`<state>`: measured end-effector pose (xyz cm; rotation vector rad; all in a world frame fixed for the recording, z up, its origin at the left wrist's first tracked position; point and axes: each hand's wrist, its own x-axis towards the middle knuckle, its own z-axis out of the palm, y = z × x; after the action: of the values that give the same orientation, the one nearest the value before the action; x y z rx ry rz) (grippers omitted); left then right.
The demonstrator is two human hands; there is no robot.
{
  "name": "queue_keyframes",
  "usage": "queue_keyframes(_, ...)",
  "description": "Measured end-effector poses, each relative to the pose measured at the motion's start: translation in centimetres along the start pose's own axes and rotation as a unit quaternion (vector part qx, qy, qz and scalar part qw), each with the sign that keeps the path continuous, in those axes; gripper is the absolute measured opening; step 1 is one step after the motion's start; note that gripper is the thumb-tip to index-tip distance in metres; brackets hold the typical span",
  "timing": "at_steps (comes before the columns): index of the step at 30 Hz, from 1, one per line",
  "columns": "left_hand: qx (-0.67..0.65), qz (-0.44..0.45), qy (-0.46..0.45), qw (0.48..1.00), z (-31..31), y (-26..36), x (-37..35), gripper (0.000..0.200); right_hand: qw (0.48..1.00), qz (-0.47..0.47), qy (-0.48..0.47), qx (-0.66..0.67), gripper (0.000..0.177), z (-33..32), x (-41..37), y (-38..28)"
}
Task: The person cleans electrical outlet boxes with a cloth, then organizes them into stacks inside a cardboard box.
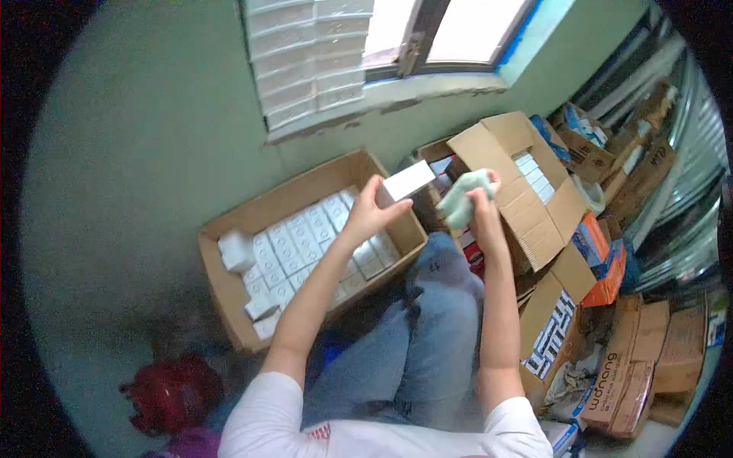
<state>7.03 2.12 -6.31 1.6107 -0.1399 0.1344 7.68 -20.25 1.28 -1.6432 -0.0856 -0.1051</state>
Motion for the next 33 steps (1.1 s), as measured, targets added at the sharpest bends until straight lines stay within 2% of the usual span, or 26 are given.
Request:
queue_keyframes(1, -0.008, 0.021, 0.021, 1.000, 1.2, -0.7, 0.5, 0.043, 1.000, 0.018, -0.019, -0.002, 0.052, 0.6, 0.1, -0.2)
queue_keyframes(3, -0.026, 0.033, 0.062, 0.997, 3.4, -2.7, 1.2, 0.040, 0.998, -0.053, 0.000, -0.031, 0.043, 1.3, 1.4, 3.1)
queue_keyframes(4, 0.008, 0.058, 0.075, 0.996, 3.8, -3.8, 1.4, 0.039, 0.994, -0.096, 0.022, -0.055, 0.041, 2.1, 1.7, 4.2)
queue_keyframes(6, 0.073, 0.101, 0.103, 0.987, 4.6, -5.9, 1.4, 0.036, 0.964, -0.187, 0.023, -0.186, 0.036, 2.6, 1.2, 4.5)
queue_keyframes(7, 0.074, 0.084, 0.112, 0.987, 4.5, -5.2, 0.9, 0.036, 0.947, -0.209, 0.002, -0.244, 0.032, 2.8, 0.9, 3.2)
queue_keyframes(8, 0.096, 0.101, 0.115, 0.984, 4.4, -5.3, 0.7, 0.036, 0.917, -0.246, -0.006, -0.313, 0.034, 2.8, 1.1, 3.1)
queue_keyframes(10, 0.142, 0.130, 0.123, 0.973, 3.9, -5.2, 0.9, 0.035, 0.889, -0.254, -0.018, -0.381, 0.042, 3.3, 0.8, 2.6)
queue_keyframes(11, 0.111, 0.100, 0.120, 0.981, 3.8, -4.7, 0.8, 0.034, 0.872, -0.261, -0.039, -0.413, 0.045, 3.6, 0.8, 2.5)
queue_keyframes(14, 0.136, 0.074, 0.099, 0.983, 2.7, -4.7, 0.6, 0.031, 0.880, -0.284, -0.134, -0.357, 0.039, 5.1, 0.2, 3.2)
queue_keyframes(15, 0.110, 0.102, 0.106, 0.983, 2.7, -4.8, 0.7, 0.033, 0.858, -0.314, -0.163, -0.373, 0.039, 5.8, -0.1, 2.3)
queue_keyframes(18, 0.110, 0.084, 0.138, 0.981, 2.3, -4.9, 0.3, 0.035, 0.860, -0.308, -0.160, -0.375, 0.040, 6.4, -0.2, 3.2)
queue_keyframes(19, 0.115, 0.072, 0.148, 0.980, 2.4, -4.9, 0.3, 0.031, 0.853, -0.306, -0.113, -0.407, 0.036, 6.3, 0.4, 3.5)
queue_keyframes(22, 0.077, 0.071, 0.141, 0.984, 3.1, -3.9, -0.6, 0.030, 0.835, -0.313, -0.022, -0.453, 0.048, 4.8, 2.0, 3.1)
queue_keyframes(23, 0.106, 0.075, 0.144, 0.981, 3.3, -4.3, -1.1, 0.030, 0.822, -0.332, -0.039, -0.461, 0.054, 4.7, 2.0, 3.2)
queue_keyframes(26, 0.040, 0.053, 0.174, 0.982, 3.9, -5.8, -1.4, 0.035, 0.811, -0.334, -0.114, -0.467, 0.055, 5.9, 0.1, 3.1)
queue_keyframes(28, 0.004, -0.003, 0.185, 0.983, 3.2, -5.6, -1.1, 0.034, 0.796, -0.353, -0.168, -0.462, 0.049, 7.1, -1.1, 2.8)
queue_keyframes(30, 0.008, 0.049, 0.196, 0.979, 2.3, -5.3, -0.5, 0.036, 0.809, -0.357, -0.180, -0.432, 0.048, 7.7, -1.3, 2.5)
queue_keyframes(33, 0.067, 0.074, 0.167, 0.981, 2.1, -4.4, -0.6, 0.039, 0.807, -0.326, -0.068, -0.489, 0.053, 7.1, 0.5, 2.0)
